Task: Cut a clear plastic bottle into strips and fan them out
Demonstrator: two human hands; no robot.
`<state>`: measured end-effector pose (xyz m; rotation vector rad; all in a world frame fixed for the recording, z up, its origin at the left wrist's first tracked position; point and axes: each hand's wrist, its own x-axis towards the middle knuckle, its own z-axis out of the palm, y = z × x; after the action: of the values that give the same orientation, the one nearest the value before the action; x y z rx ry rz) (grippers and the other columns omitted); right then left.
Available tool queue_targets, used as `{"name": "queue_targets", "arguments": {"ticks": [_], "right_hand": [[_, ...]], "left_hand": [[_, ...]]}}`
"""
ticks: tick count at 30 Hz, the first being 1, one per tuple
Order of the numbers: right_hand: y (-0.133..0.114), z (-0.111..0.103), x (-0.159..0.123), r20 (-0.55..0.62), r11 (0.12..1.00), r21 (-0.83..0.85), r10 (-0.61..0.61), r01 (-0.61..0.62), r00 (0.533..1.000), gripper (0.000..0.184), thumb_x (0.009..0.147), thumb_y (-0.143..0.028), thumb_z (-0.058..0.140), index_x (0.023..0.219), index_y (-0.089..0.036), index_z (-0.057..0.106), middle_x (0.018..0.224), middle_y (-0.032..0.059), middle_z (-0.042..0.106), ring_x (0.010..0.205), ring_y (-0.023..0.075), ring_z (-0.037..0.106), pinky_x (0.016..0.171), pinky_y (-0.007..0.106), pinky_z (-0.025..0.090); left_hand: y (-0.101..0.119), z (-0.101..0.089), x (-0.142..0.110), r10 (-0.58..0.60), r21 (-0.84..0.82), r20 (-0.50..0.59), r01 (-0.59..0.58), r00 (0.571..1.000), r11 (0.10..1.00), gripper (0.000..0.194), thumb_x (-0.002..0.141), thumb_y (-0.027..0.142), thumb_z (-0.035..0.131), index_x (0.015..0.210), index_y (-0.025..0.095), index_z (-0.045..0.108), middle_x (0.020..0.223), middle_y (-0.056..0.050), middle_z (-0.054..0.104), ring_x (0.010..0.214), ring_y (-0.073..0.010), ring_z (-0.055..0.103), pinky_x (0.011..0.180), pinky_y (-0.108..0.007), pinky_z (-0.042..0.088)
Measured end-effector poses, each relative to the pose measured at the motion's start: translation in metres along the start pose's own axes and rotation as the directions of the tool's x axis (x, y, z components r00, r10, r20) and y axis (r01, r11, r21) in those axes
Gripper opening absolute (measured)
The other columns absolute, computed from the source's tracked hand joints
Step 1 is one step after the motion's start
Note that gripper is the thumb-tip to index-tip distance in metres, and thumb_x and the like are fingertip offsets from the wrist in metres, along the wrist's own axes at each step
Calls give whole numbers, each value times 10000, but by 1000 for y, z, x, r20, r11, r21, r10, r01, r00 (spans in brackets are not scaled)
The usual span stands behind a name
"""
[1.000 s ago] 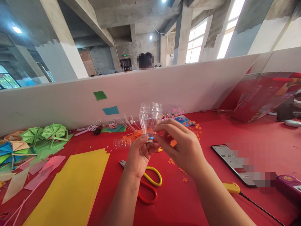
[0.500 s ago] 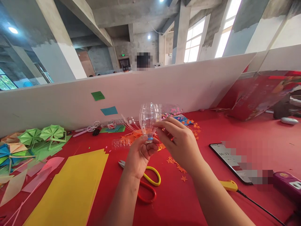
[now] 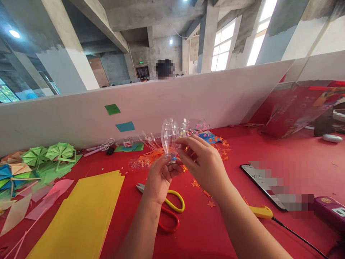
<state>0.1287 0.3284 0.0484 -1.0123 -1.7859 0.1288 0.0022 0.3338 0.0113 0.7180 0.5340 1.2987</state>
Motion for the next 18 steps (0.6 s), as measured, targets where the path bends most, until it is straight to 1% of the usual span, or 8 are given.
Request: {"name": "queue_targets", "arguments": {"ticks": [2, 5, 8, 13, 18], "right_hand": [[-1, 0, 0, 0, 1000, 23, -7, 7, 1000, 157, 864, -142, 501, 932, -176, 638, 801, 13, 582, 598, 91, 517, 561, 221, 428], [-2, 1, 0, 5, 998, 65, -3, 3, 1000, 99, 832, -115, 530, 842, -188, 597, 755, -8, 566, 604, 88, 509, 551, 202, 417], [-3, 1, -1, 27, 998, 60, 6, -8, 1000, 91, 816, -111, 551, 770, -187, 565, 734, -11, 558, 607, 89, 502, 534, 194, 396], [0, 3, -1, 28, 999, -35, -25, 26, 999, 123, 855, -142, 529, 775, -180, 615, 766, 11, 566, 607, 99, 500, 531, 212, 375], [1, 3, -1, 67, 997, -14, -71, 72, 995, 148, 866, -130, 524, 770, -165, 632, 791, 29, 586, 648, 115, 525, 563, 224, 392]], "left_hand": [[-1, 0, 1, 1, -3, -1, -1, 1000, 1000, 109, 751, 208, 640, 720, 105, 653, 594, -15, 647, 542, -97, 615, 529, -189, 508], [-2, -1, 1, 5, -3, 6, -5, 1000, 1000, 121, 761, 221, 639, 736, 103, 651, 618, -24, 659, 552, -97, 618, 542, -193, 514], [-3, -1, 1, 13, 1, 9, -13, 1000, 1000, 121, 770, 222, 639, 772, 102, 656, 644, -28, 664, 570, -97, 623, 539, -188, 508], [-2, -1, 2, -1, 6, 7, 0, 1000, 1000, 134, 796, 227, 615, 753, 106, 651, 635, -36, 659, 558, -104, 617, 525, -200, 503], [-2, -1, 3, 18, 3, 19, -18, 1000, 1000, 179, 803, 270, 618, 780, 96, 654, 616, -44, 647, 562, -130, 622, 530, -229, 512]]}}
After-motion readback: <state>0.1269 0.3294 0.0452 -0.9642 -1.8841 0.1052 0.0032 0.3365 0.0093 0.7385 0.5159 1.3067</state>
